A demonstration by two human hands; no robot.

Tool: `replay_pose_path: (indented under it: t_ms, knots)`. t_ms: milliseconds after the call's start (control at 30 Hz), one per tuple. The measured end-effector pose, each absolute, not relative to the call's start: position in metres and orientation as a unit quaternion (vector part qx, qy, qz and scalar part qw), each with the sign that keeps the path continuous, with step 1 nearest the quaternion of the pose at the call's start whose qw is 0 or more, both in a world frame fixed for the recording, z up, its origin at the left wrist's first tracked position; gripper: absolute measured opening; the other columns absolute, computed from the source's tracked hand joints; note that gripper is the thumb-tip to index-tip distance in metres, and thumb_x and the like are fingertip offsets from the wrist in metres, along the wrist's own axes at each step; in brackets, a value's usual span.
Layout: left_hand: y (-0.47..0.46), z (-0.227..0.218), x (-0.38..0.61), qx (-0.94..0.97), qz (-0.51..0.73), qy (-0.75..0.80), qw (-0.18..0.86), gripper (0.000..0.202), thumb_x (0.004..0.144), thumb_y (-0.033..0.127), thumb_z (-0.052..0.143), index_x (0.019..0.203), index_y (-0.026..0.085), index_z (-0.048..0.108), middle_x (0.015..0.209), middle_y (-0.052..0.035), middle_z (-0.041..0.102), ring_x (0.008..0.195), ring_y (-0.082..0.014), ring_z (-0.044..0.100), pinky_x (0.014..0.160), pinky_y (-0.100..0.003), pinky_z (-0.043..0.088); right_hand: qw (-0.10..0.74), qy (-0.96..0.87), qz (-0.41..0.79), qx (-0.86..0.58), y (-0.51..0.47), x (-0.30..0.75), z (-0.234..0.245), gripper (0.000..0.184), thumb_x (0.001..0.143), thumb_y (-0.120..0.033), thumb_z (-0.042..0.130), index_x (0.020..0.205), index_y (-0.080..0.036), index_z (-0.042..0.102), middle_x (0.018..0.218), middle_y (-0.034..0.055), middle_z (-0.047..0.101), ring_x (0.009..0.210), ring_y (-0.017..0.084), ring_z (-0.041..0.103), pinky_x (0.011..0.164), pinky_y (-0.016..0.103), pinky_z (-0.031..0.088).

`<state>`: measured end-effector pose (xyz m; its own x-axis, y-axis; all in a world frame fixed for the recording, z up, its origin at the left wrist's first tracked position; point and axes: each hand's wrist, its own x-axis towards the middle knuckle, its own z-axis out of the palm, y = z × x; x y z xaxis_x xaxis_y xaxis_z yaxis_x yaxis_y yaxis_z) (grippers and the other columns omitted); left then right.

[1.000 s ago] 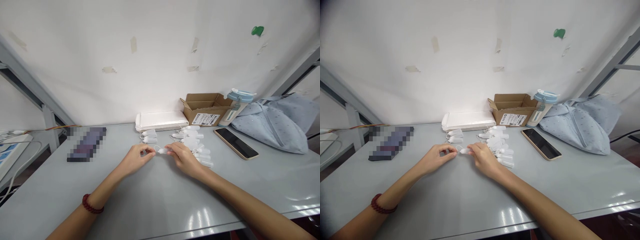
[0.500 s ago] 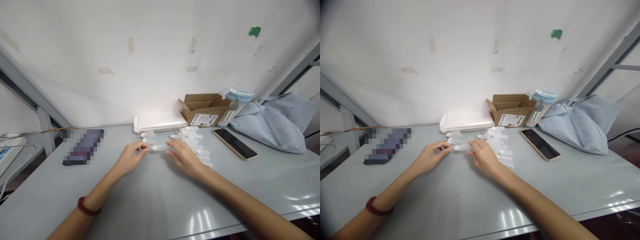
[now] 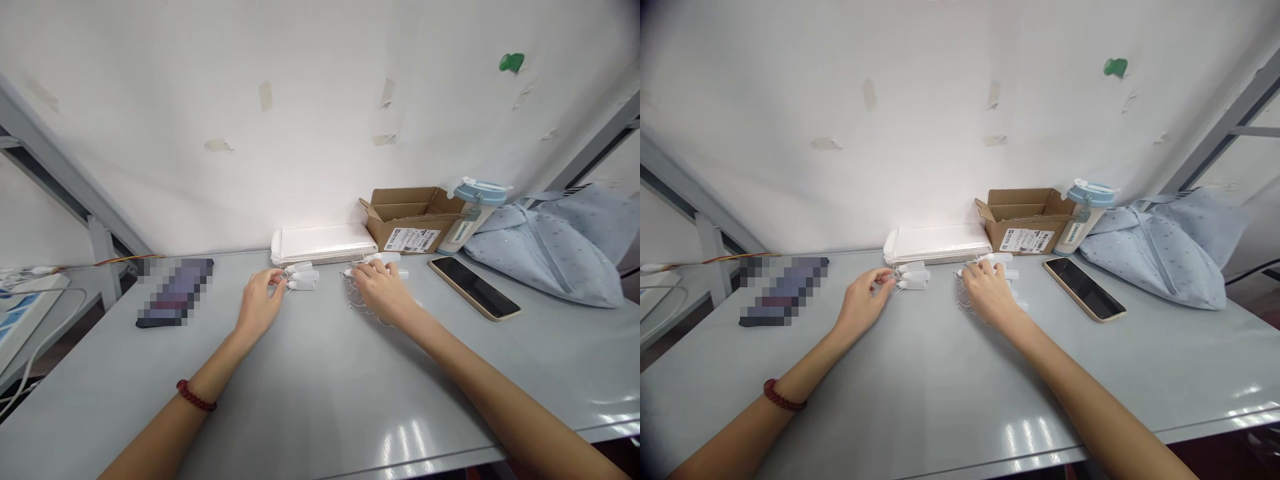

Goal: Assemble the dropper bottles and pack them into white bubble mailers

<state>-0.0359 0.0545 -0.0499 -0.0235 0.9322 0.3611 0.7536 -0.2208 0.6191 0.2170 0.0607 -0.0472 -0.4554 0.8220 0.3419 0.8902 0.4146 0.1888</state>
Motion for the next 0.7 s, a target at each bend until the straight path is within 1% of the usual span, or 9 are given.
replay_pose_path:
  t_ms: [100,200,367,500,600,667,700]
  knots:
    - [0.048,-0.051,-0.028,0.759,0.346,0.548,0.069,0.018,0.086,0.024,0.044,0.092,0.018,0.060,0.085,-0.0057,0.063,0.088,-0.0217,0.053,0.076,-0.034,0.044,0.093,-0.835,-0.187,-0.508,0.060,0.216,-0.048,0.023,0.090,-0.024,0.045,0.101,-0.016,0.063,0.101,0.0166,0.063,0.096,0.031,0.047,0.075,0.042,0.032]
    - [0.047,-0.056,-0.022,0.819,0.291,0.492,0.046,0.018,0.086,0.019,0.042,0.084,0.020,0.060,0.081,-0.0055,0.062,0.083,-0.0217,0.052,0.075,-0.034,0.043,0.092,-0.835,-0.190,-0.508,0.059,0.215,-0.049,0.025,0.091,-0.026,0.044,0.097,-0.014,0.065,0.101,0.0186,0.062,0.097,0.033,0.047,0.077,0.047,0.033]
    - [0.042,-0.060,-0.019,0.816,0.279,0.501,0.066,0.019,0.086,0.017,0.042,0.089,0.020,0.060,0.081,-0.0052,0.062,0.084,-0.0221,0.053,0.072,-0.034,0.045,0.084,-0.837,-0.200,-0.503,0.060,0.213,-0.052,0.026,0.090,-0.025,0.043,0.093,-0.013,0.067,0.100,0.0197,0.061,0.099,0.034,0.046,0.078,0.050,0.034]
    - [0.032,-0.048,-0.008,0.811,0.304,0.491,0.094,0.020,0.086,0.017,0.041,0.088,0.019,0.061,0.081,-0.0055,0.064,0.083,-0.0216,0.054,0.073,-0.034,0.045,0.082,-0.841,-0.203,-0.495,0.058,0.213,-0.052,0.028,0.089,-0.032,0.048,0.089,-0.013,0.067,0.100,0.0198,0.060,0.103,0.036,0.045,0.082,0.054,0.034]
    - [0.018,-0.044,0.012,0.828,0.313,0.440,0.152,0.022,0.087,0.019,0.041,0.088,0.019,0.062,0.082,-0.0066,0.065,0.083,-0.0214,0.055,0.076,-0.035,0.045,0.098,-0.843,-0.215,-0.482,0.058,0.213,-0.049,0.029,0.090,-0.033,0.046,0.093,-0.013,0.066,0.105,0.0194,0.059,0.104,0.034,0.044,0.086,0.054,0.033]
    - [0.000,-0.057,0.033,0.830,0.277,0.410,0.258,0.022,0.088,0.023,0.041,0.091,0.020,0.063,0.087,-0.0071,0.065,0.086,-0.0215,0.057,0.080,-0.037,0.045,0.127,-0.839,-0.233,-0.476,0.060,0.213,-0.045,0.027,0.091,-0.030,0.044,0.098,-0.014,0.064,0.109,0.0196,0.057,0.104,0.032,0.044,0.087,0.052,0.033]
    - [-0.014,-0.070,0.046,0.826,0.233,0.381,0.344,0.023,0.090,0.026,0.041,0.094,0.023,0.064,0.093,-0.0058,0.065,0.089,-0.0205,0.057,0.081,-0.036,0.046,0.142,-0.835,-0.242,-0.473,0.062,0.212,-0.042,0.026,0.091,-0.028,0.043,0.099,-0.014,0.063,0.111,0.0196,0.056,0.104,0.032,0.044,0.086,0.051,0.033]
